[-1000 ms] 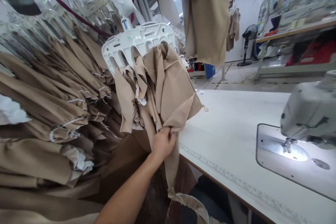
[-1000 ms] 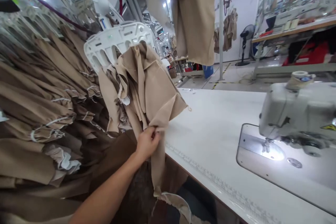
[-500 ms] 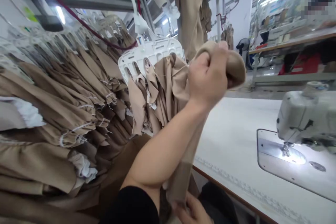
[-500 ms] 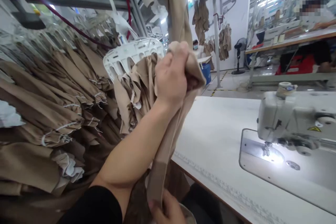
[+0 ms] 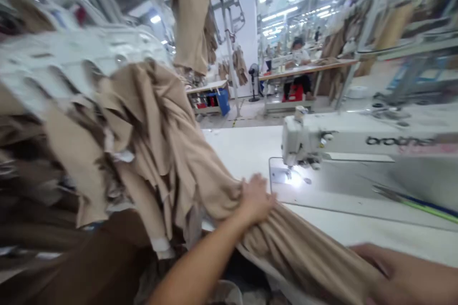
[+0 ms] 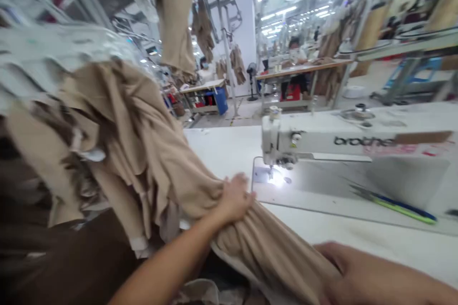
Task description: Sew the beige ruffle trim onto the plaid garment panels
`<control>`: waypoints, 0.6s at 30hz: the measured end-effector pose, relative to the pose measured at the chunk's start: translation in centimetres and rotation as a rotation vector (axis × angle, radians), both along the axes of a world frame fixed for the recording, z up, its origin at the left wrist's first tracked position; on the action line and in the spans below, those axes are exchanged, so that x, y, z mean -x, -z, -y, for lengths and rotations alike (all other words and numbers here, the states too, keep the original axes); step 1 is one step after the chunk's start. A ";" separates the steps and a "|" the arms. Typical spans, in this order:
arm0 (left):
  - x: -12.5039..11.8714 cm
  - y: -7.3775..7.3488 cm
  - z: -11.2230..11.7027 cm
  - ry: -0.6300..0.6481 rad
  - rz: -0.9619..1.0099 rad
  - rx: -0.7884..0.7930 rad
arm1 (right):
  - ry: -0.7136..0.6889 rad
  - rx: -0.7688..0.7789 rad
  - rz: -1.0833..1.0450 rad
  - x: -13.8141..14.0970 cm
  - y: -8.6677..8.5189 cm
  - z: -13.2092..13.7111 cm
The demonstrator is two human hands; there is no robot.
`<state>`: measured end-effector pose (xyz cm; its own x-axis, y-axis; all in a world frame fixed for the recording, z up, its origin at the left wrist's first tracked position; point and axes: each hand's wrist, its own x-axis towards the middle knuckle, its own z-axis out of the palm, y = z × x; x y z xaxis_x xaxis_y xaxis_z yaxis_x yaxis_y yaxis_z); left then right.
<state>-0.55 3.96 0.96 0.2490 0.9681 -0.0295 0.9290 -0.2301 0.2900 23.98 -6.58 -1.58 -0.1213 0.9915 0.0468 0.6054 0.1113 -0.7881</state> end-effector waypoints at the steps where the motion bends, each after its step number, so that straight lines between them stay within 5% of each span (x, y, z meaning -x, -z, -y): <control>1: 1.6 0.1 -1.3 -0.068 -0.020 -0.018 | -0.130 0.074 0.006 -1.3 -1.2 -1.2; 3: 5.1 -0.1 -3.6 -0.175 -0.051 -0.077 | -0.336 0.123 0.112 -3.3 -3.2 -4.0; 7: 9.1 -0.1 -4.7 -0.203 -0.071 -0.238 | -0.205 -0.005 0.135 -3.2 -3.0 -6.0; 11: 7.3 1.9 -1.4 0.097 -0.051 -0.256 | -0.187 -0.410 0.267 0.3 -0.2 -2.1; 18: 5.4 3.8 0.1 0.202 -0.038 -0.295 | -0.272 -0.486 0.301 -0.3 1.4 0.4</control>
<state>-5.97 3.86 -2.88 0.4399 0.8679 0.2306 0.8652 -0.4784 0.1501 24.24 -6.94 -2.98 -0.4434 0.7978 0.4085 0.6924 0.5943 -0.4090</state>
